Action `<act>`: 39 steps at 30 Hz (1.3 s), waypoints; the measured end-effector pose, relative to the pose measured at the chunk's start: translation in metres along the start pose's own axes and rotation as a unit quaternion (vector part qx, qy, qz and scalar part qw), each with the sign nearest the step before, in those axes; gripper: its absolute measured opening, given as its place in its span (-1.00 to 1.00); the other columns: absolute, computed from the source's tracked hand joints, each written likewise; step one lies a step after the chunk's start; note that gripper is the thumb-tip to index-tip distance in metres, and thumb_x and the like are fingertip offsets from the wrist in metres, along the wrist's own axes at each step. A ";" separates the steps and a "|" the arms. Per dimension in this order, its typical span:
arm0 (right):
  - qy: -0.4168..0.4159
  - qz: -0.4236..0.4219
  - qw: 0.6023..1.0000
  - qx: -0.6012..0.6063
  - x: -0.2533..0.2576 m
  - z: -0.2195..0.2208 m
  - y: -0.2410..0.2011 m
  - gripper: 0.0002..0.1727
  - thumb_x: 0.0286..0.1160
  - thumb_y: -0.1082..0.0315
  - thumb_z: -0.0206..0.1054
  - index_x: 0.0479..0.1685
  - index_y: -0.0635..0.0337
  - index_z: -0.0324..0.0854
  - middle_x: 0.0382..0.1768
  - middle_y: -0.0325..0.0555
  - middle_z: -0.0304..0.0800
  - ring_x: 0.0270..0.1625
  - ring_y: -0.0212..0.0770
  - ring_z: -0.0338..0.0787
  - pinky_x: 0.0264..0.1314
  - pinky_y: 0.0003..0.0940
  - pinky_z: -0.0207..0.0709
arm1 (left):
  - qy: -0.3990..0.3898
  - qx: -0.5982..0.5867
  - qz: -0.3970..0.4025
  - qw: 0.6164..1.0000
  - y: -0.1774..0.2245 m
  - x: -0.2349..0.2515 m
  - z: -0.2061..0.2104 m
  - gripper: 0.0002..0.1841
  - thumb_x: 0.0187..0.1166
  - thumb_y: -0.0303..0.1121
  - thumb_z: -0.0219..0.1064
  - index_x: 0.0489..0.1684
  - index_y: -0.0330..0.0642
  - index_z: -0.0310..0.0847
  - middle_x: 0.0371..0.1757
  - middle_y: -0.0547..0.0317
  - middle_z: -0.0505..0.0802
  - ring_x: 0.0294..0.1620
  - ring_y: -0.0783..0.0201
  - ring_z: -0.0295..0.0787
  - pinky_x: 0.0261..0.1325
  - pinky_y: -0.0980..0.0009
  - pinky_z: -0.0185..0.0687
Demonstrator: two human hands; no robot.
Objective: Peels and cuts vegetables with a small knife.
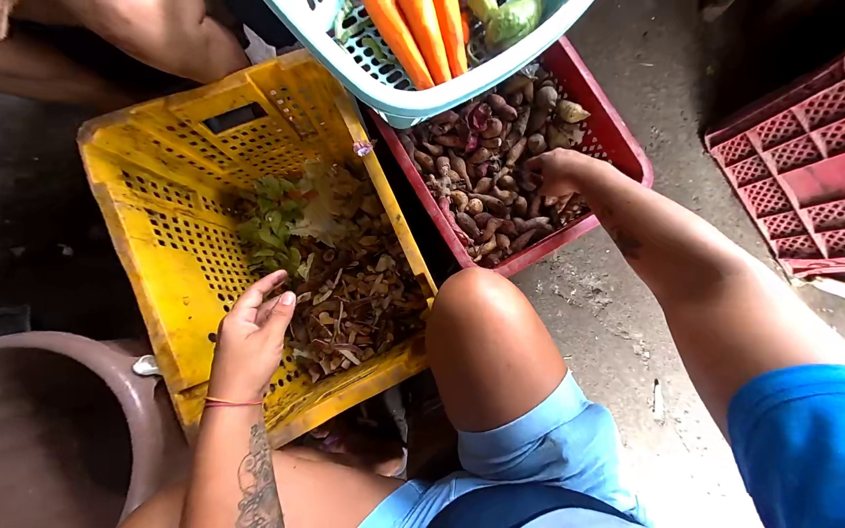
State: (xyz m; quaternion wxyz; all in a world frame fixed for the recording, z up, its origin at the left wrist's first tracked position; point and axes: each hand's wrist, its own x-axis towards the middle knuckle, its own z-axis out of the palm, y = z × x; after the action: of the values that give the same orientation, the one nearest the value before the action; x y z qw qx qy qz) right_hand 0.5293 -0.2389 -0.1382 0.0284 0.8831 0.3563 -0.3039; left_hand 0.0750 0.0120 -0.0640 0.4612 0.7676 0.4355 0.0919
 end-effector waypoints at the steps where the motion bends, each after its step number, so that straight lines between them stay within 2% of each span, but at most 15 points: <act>1: 0.009 -0.012 1.000 -0.001 -0.008 -0.012 -0.004 -0.56 0.60 0.25 0.38 0.45 0.06 0.63 0.26 0.36 0.74 0.38 0.46 0.66 0.35 0.59 0.38 | 0.001 -0.003 0.003 1.000 0.002 -0.001 0.000 -0.56 0.75 -0.31 0.19 0.58 -0.15 0.48 0.35 -0.05 0.74 0.11 0.34 0.73 0.16 0.34 0.60; 2: 0.013 -0.019 1.000 0.009 -0.016 -0.025 -0.010 -0.60 0.70 0.20 0.30 0.44 0.10 0.62 0.24 0.35 0.74 0.36 0.43 0.68 0.35 0.57 0.39 | 0.003 -0.008 0.006 1.000 0.004 -0.003 -0.001 -0.57 0.75 -0.30 0.20 0.58 -0.15 0.48 0.36 -0.07 0.73 0.15 0.30 0.74 0.20 0.30 0.61; 4: -0.002 -0.022 0.998 0.065 -0.046 -0.051 -0.029 -0.54 0.68 0.20 0.34 0.47 0.18 0.51 0.15 0.32 0.76 0.19 0.35 0.77 0.22 0.45 0.52 | -0.001 -0.021 0.019 1.000 0.008 -0.008 -0.003 -0.57 0.76 -0.31 0.19 0.58 -0.16 0.47 0.46 -0.09 0.68 0.27 0.23 0.73 0.30 0.23 0.62; 6: -0.026 -0.057 0.984 0.166 -0.085 -0.071 -0.051 -0.53 0.59 0.26 0.44 0.43 0.20 0.53 -0.08 0.16 0.83 -0.17 0.07 0.80 -0.10 0.09 0.65 | -0.008 -0.044 0.042 0.998 0.012 -0.013 -0.004 -0.57 0.76 -0.34 0.18 0.57 -0.18 0.47 0.53 -0.07 0.63 0.31 0.20 0.74 0.32 0.20 0.65; 9: -0.069 -0.214 0.923 0.314 -0.137 -0.084 -0.095 -0.70 0.56 0.37 0.36 0.22 0.23 0.65 -0.33 -0.19 0.79 -0.57 -0.50 0.52 -0.56 -0.57 0.38 | -0.022 -0.082 0.088 0.993 0.023 -0.024 -0.002 -0.58 0.76 -0.38 0.13 0.55 -0.25 0.46 0.35 -0.02 0.75 0.10 0.30 0.81 0.15 0.33 0.73; 12: -0.086 -0.323 0.882 0.333 -0.164 -0.085 -0.149 -0.64 0.60 0.33 0.30 0.33 0.23 0.61 -0.34 -0.27 0.80 -0.57 -0.61 0.52 -0.59 -0.69 0.35 | -0.062 -0.098 0.112 0.987 0.025 -0.034 -0.002 -0.59 0.77 -0.37 0.12 0.56 -0.22 0.47 0.25 0.04 0.82 0.04 0.31 0.85 0.10 0.35 0.76; 15: -0.033 -0.279 0.934 0.222 -0.163 -0.087 -0.176 -0.65 0.67 0.17 0.36 0.27 0.16 0.68 -0.37 -0.22 0.73 -0.53 -0.46 0.50 -0.49 -0.49 0.39 | -0.063 -0.091 0.123 0.986 0.018 -0.043 -0.010 -0.61 0.77 -0.36 0.14 0.53 -0.20 0.51 0.25 0.04 0.82 0.05 0.29 0.85 0.09 0.33 0.77; 17: 0.002 -0.208 0.969 0.130 -0.144 -0.084 -0.175 -0.58 0.64 0.03 0.39 0.24 0.15 0.72 -0.13 0.00 0.82 -0.18 -0.10 0.77 -0.03 0.00 0.64 | -0.036 -0.088 0.124 0.988 0.013 -0.047 -0.019 -0.62 0.78 -0.34 0.14 0.50 -0.20 0.53 0.24 0.06 0.82 0.03 0.32 0.85 0.07 0.36 0.77; 18: 0.006 -0.181 0.977 0.117 -0.132 -0.080 -0.169 -0.57 0.62 0.04 0.41 0.27 0.16 0.73 -0.01 0.10 0.84 -0.01 0.05 0.81 0.14 0.19 0.62 | -0.021 -0.091 0.121 0.988 0.011 -0.048 -0.024 -0.61 0.78 -0.32 0.14 0.50 -0.21 0.53 0.25 0.07 0.82 0.03 0.33 0.85 0.08 0.37 0.76; 21: -0.001 -0.127 0.983 0.132 -0.099 -0.063 -0.137 -0.63 0.66 0.18 0.38 0.32 0.13 0.72 0.09 0.11 0.85 -0.03 0.07 0.82 0.06 0.17 0.63 | 0.009 -0.097 0.115 0.989 0.009 -0.048 -0.030 -0.61 0.77 -0.33 0.13 0.49 -0.23 0.53 0.24 0.07 0.81 0.00 0.37 0.83 0.04 0.42 0.74; 23: 0.015 -0.044 0.994 0.096 -0.070 -0.049 -0.106 -0.66 0.71 0.18 0.29 0.25 0.19 0.73 0.04 0.27 0.80 -0.03 0.24 0.80 0.06 0.32 0.60 | 0.014 -0.097 0.111 0.989 0.010 -0.045 -0.028 -0.62 0.77 -0.33 0.12 0.49 -0.22 0.53 0.24 0.08 0.81 -0.02 0.40 0.82 0.00 0.47 0.73; 25: 0.026 0.036 0.997 0.058 -0.043 -0.031 -0.079 -0.65 0.64 0.20 0.29 0.14 0.31 0.73 0.11 0.41 0.76 0.18 0.42 0.75 0.20 0.53 0.49 | 0.015 -0.097 0.104 0.990 0.011 -0.040 -0.025 -0.61 0.76 -0.33 0.13 0.49 -0.22 0.53 0.26 0.08 0.81 -0.01 0.40 0.83 0.00 0.47 0.73; 29: -0.027 0.125 0.992 0.002 -0.028 -0.006 -0.069 -0.63 0.53 0.29 0.39 0.17 0.39 0.73 0.26 0.43 0.72 0.39 0.45 0.65 0.34 0.59 0.40 | -0.005 -0.087 0.091 0.992 0.012 -0.026 -0.016 -0.59 0.74 -0.27 0.16 0.49 -0.21 0.53 0.29 0.11 0.80 0.04 0.41 0.83 0.03 0.48 0.74; 36: -0.096 0.105 0.988 -0.065 0.002 0.023 -0.059 -0.48 0.39 0.30 0.48 0.39 0.22 0.66 0.36 0.35 0.69 0.46 0.40 0.62 0.37 0.56 0.41 | -0.026 -0.061 0.078 0.995 0.004 -0.007 -0.007 -0.56 0.71 -0.22 0.14 0.47 -0.23 0.54 0.27 0.12 0.81 0.04 0.42 0.83 0.04 0.51 0.74; 39: -0.108 0.103 0.983 -0.103 0.001 0.025 -0.059 -0.34 0.41 0.30 0.42 0.63 -0.14 0.54 0.45 0.25 0.65 0.52 0.37 0.59 0.37 0.57 0.40 | -0.028 -0.055 0.074 0.995 0.002 -0.007 -0.006 -0.56 0.70 -0.22 0.15 0.46 -0.23 0.55 0.28 0.13 0.81 0.04 0.43 0.84 0.03 0.53 0.74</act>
State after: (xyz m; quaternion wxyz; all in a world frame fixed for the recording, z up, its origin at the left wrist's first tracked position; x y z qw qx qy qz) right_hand 0.4786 -0.2012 -0.1493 0.1885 0.8695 0.2877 -0.3545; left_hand 0.0685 0.0099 -0.0567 0.5070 0.7733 0.3588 0.1276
